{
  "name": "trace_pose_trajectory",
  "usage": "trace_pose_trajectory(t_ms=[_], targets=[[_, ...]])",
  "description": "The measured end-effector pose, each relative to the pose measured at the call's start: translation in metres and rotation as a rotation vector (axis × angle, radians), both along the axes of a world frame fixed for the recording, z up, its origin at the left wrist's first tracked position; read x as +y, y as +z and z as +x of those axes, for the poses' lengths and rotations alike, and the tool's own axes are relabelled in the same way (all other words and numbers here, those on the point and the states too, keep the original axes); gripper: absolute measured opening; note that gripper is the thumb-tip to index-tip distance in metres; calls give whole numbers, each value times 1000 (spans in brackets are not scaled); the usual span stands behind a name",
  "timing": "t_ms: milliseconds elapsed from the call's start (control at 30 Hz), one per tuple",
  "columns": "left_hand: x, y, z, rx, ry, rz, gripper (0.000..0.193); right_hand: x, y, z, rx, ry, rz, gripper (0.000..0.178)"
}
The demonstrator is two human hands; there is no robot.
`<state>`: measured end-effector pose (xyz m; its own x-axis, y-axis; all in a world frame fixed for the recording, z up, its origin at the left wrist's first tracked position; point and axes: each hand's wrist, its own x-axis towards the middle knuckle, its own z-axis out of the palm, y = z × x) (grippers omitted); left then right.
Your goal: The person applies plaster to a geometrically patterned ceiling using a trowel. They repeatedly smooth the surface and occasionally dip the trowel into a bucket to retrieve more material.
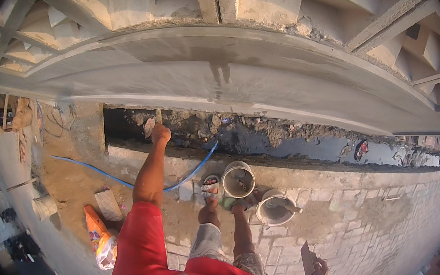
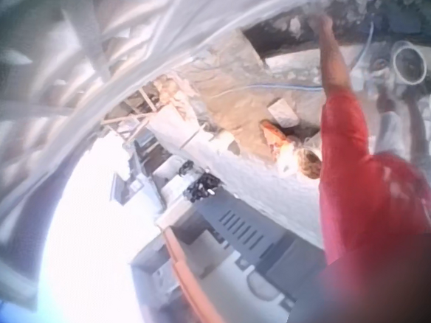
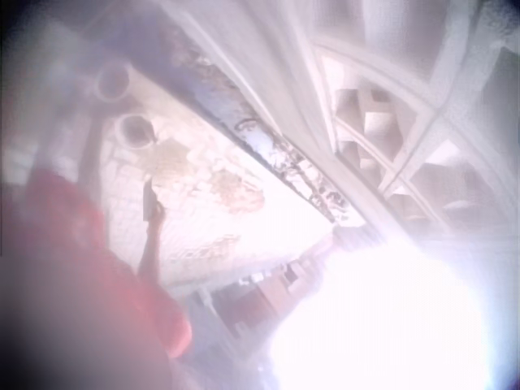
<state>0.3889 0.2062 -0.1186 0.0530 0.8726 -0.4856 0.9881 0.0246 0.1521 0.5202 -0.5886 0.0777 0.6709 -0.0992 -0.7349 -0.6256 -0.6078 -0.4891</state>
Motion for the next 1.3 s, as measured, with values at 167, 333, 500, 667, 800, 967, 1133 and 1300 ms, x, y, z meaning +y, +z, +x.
trace_pose_trajectory(t_ms=[167,333,500,667,800,967,1133,1300], targets=[[69,-21,41,81,-44,40,34,-34,-29,-54,117,-33,-147,39],[51,-61,94,106,-129,-73,40,-62,-49,-83,182,-12,-223,46],[-87,-32,208,-194,-120,-89,23,-108,-95,-94,172,133,-272,54],[-357,15,347,-543,-632,-624,25,-190,-117,-146,121,824,-550,52],[-415,43,305,-709,-695,-547,22,15,9,-59,-105,-104,15,40],[-420,6,160,-471,-779,-636,25,45,5,-81,10,-107,38,44],[-382,-27,31,-126,-653,-606,29,62,-34,-114,65,-181,83,46],[-351,-88,-8,95,-725,-557,31,62,-48,-137,142,-194,86,45]])
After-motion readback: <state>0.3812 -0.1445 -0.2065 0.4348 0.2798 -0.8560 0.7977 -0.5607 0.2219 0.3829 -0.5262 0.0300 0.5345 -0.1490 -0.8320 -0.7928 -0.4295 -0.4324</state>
